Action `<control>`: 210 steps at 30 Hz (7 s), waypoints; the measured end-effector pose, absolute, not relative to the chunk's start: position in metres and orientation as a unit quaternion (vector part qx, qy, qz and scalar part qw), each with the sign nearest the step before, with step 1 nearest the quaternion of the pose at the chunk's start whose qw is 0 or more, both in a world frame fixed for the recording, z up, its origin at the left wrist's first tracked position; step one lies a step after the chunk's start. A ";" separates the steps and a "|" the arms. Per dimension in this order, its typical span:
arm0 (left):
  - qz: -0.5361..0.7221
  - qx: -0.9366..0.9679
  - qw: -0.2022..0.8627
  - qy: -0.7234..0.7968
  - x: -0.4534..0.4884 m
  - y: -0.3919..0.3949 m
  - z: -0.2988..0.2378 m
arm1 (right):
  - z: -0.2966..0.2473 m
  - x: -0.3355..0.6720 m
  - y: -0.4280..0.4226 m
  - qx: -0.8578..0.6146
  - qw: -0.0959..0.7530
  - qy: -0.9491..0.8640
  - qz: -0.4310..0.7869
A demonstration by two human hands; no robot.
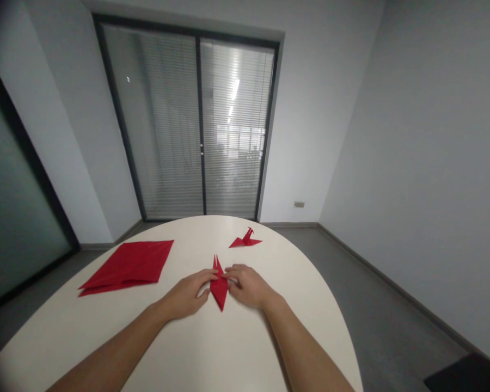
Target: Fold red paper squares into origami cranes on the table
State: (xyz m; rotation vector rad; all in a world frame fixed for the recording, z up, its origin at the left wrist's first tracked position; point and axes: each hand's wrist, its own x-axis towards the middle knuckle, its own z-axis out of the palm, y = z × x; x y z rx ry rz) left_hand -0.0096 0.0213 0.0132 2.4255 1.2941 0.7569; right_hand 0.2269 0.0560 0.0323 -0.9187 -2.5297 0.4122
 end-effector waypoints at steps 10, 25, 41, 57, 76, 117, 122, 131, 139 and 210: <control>0.289 0.840 0.150 0.433 -0.008 0.021 0.015 | 0.034 0.223 0.057 -0.319 0.232 -0.904 0.163; 0.319 0.776 0.126 0.530 0.000 0.025 0.010 | 0.027 0.217 0.059 -0.334 0.248 -0.892 0.176; 0.364 0.736 0.177 0.543 0.002 0.031 0.000 | 0.014 0.197 0.062 -0.381 0.311 -0.857 0.152; 0.428 0.711 0.218 0.514 0.002 0.039 -0.013 | 0.011 0.193 0.065 -0.429 0.336 -0.818 0.185; 0.323 0.764 0.096 0.550 0.005 0.028 0.004 | 0.020 0.196 0.055 -0.404 0.273 -0.867 0.107; 0.512 0.677 0.155 0.505 0.011 0.024 0.012 | 0.034 0.199 0.043 -0.341 0.427 -0.805 0.230; 0.563 0.643 0.215 0.473 0.021 0.019 0.020 | 0.037 0.195 0.045 -0.335 0.468 -0.753 0.318; 0.597 0.557 0.374 0.440 0.025 0.027 0.017 | 0.032 0.197 0.054 -0.340 0.454 -0.686 0.456; 0.575 0.505 0.429 0.480 0.025 0.029 0.013 | 0.028 0.205 0.061 -0.372 0.399 -0.680 0.490; 0.528 0.538 0.457 0.471 0.023 0.030 0.017 | 0.021 0.214 0.069 -0.345 0.411 -0.630 0.561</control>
